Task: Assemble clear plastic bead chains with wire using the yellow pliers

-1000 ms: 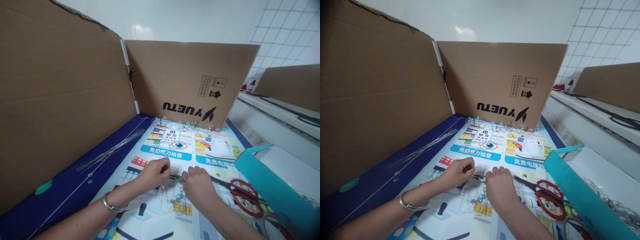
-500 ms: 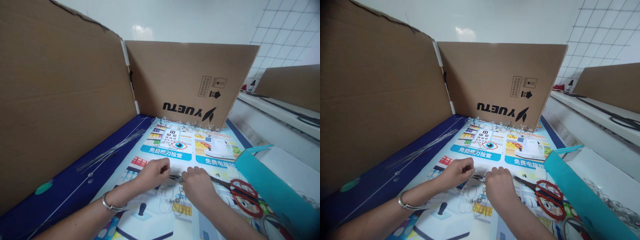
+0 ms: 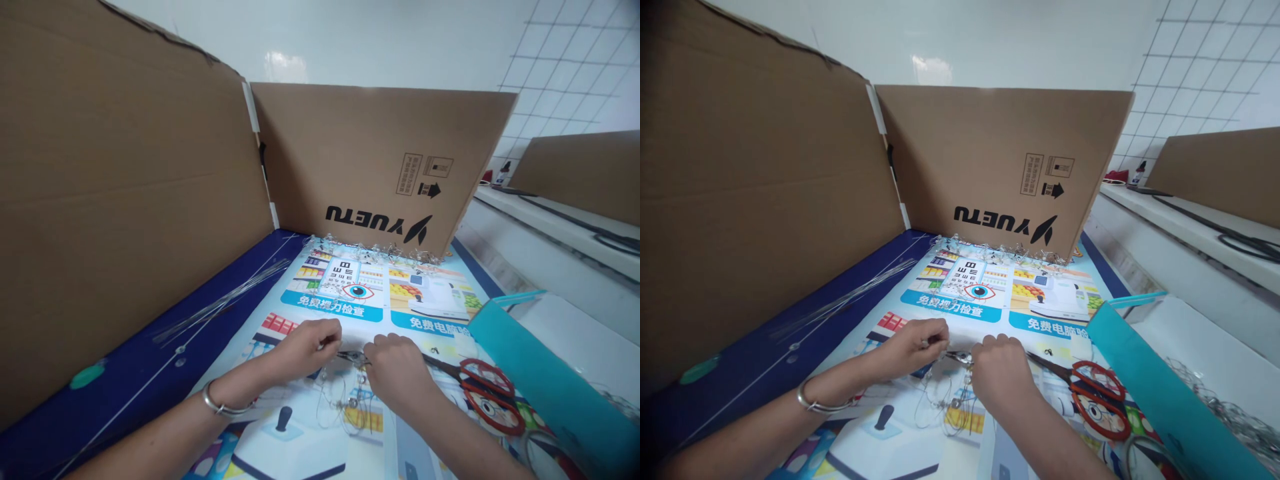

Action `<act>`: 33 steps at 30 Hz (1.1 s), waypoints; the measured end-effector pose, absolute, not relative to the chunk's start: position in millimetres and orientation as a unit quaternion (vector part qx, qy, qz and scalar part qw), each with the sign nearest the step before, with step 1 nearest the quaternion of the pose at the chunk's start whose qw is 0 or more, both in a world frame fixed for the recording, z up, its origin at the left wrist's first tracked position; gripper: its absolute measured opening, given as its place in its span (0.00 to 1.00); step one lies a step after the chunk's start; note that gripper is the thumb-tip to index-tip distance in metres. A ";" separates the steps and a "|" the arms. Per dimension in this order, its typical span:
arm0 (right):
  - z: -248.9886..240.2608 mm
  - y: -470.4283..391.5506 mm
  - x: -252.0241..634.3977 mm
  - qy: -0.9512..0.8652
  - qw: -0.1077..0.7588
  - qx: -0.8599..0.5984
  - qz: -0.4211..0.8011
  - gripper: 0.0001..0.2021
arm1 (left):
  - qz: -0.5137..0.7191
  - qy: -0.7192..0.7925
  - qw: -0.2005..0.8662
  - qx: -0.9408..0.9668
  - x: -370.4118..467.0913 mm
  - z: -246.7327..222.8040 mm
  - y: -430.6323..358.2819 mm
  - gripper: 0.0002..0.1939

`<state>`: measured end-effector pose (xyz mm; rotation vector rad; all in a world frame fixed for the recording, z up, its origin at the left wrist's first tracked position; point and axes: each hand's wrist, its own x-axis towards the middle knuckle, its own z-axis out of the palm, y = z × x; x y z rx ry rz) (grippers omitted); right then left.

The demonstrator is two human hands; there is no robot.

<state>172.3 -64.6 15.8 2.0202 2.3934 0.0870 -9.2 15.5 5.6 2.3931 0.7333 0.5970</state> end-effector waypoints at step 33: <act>8.7 -63.2 163.8 0.770 -0.006 0.636 0.055 0.05 | 0.227 0.405 0.232 0.855 -2.9 -5.6 12.3 0.04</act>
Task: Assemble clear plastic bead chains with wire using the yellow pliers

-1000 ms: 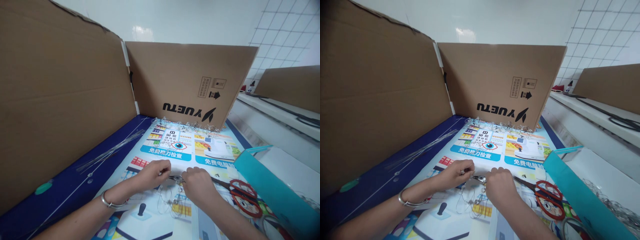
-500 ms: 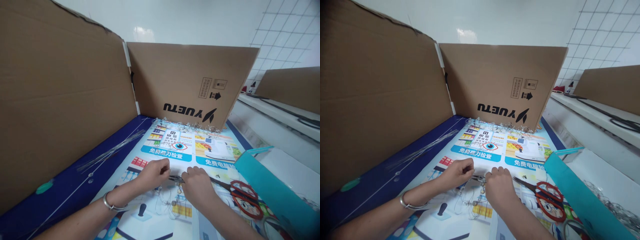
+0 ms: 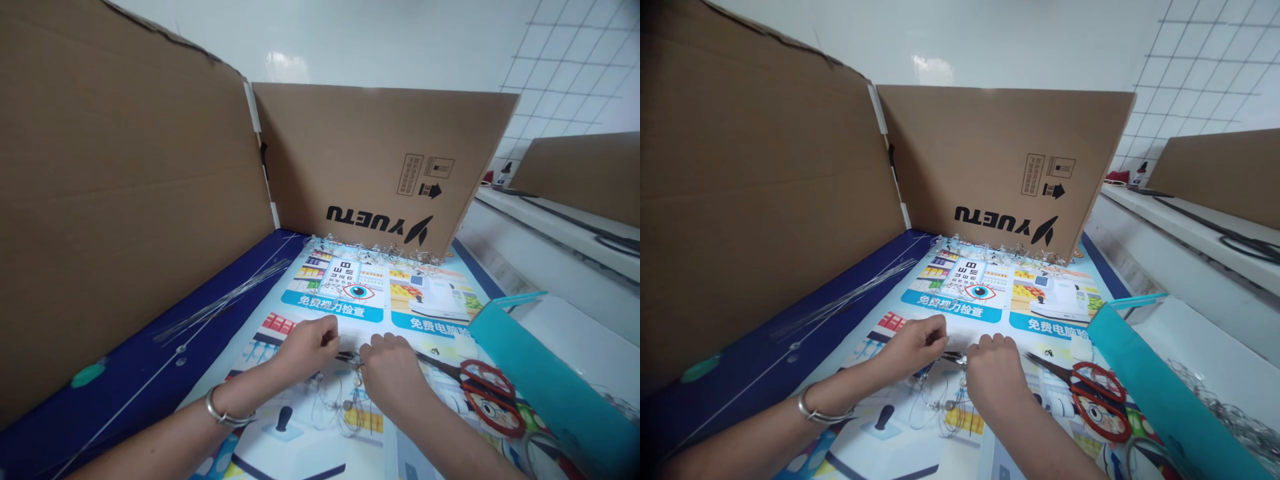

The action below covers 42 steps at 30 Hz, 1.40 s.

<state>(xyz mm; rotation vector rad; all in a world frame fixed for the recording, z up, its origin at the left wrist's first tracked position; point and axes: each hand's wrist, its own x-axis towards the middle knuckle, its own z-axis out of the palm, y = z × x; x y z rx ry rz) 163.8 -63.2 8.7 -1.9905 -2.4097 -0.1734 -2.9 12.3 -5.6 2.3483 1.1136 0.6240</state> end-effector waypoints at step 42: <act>18.8 -59.4 169.8 -0.759 -0.019 -0.651 -0.023 0.07 | 0.242 0.340 0.296 0.859 -6.4 -1.3 15.5 0.04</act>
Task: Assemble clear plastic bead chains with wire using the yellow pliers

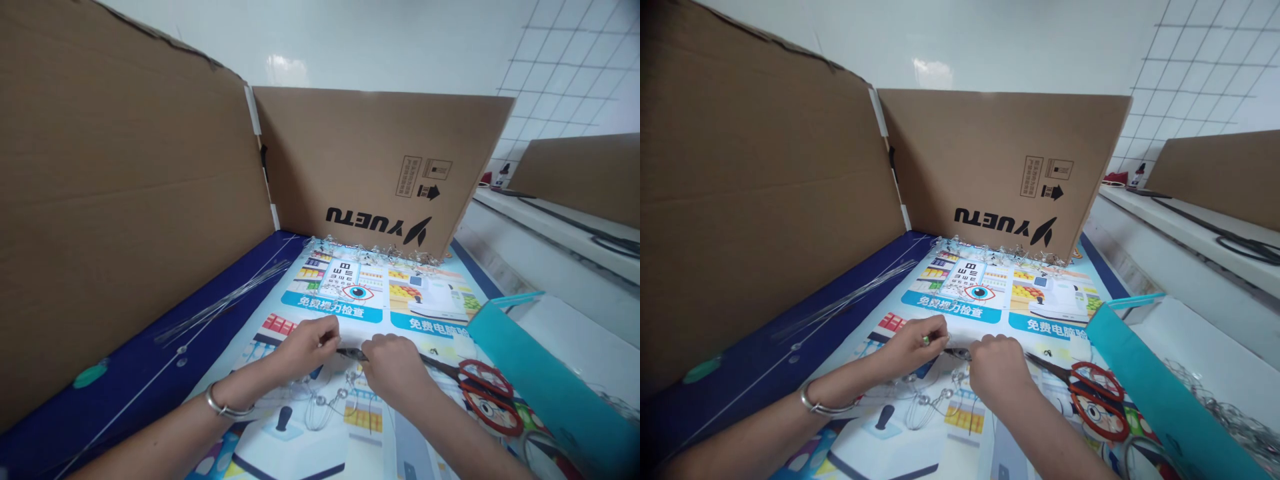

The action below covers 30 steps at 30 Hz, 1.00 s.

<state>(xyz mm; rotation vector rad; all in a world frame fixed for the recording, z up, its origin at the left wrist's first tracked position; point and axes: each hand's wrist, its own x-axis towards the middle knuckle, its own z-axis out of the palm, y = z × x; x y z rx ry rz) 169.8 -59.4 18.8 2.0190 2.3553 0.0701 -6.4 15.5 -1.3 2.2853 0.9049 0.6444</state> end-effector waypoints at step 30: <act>24.5 -66.2 174.1 0.731 0.029 0.677 0.079 0.09 | 0.250 0.384 0.281 0.843 -3.9 -3.6 15.0 0.04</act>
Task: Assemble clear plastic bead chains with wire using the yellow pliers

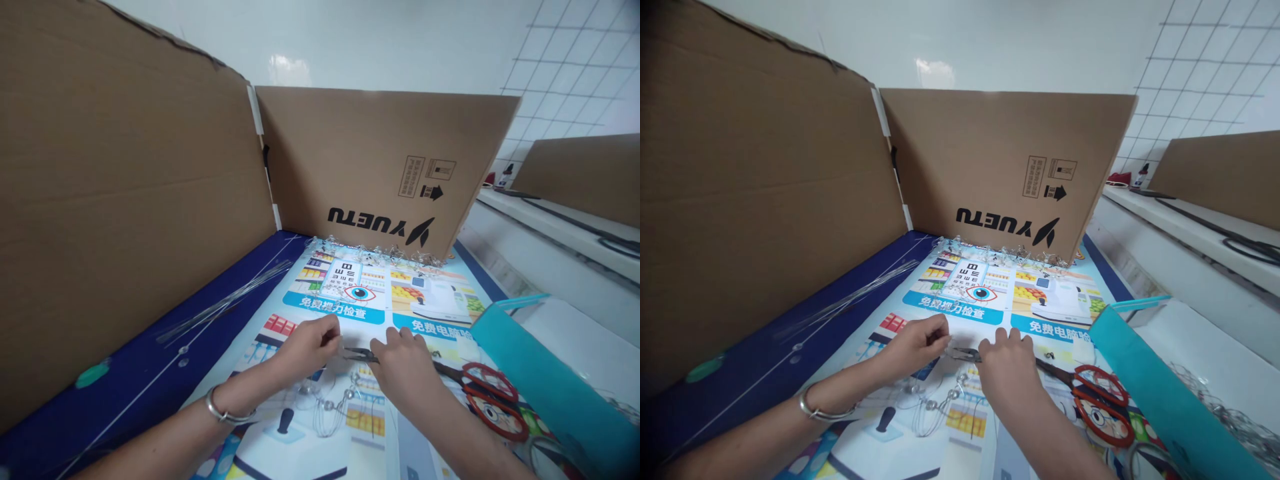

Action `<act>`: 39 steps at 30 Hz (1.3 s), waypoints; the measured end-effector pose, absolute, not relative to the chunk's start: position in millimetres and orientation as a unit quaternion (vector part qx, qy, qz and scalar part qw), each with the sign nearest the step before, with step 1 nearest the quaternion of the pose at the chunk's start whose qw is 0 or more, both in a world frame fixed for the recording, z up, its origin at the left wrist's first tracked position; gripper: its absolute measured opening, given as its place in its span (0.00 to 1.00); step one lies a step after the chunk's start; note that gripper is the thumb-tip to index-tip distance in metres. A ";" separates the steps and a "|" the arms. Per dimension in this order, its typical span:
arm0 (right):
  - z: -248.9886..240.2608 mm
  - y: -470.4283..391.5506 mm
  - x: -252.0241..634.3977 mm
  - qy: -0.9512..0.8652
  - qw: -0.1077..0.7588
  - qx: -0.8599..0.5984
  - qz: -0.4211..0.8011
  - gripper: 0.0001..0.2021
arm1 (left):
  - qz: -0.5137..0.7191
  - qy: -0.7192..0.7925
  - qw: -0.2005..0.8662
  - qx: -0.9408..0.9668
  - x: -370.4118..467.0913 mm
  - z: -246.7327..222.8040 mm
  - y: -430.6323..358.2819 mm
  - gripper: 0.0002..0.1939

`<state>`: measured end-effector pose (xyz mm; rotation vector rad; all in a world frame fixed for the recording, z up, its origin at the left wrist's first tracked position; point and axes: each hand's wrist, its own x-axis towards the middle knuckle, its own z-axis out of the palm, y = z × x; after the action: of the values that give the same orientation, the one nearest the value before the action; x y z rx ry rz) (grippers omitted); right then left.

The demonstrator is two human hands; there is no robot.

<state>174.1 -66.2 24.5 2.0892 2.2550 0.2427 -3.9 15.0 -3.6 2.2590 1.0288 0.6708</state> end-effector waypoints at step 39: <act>14.3 -70.3 176.7 0.804 0.012 0.587 0.098 0.14 | 0.203 0.363 0.389 0.822 -8.3 4.1 16.7 0.09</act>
<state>176.7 -70.3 14.3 1.8289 2.5053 0.3046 -8.3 16.7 4.1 2.0898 0.9240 0.5173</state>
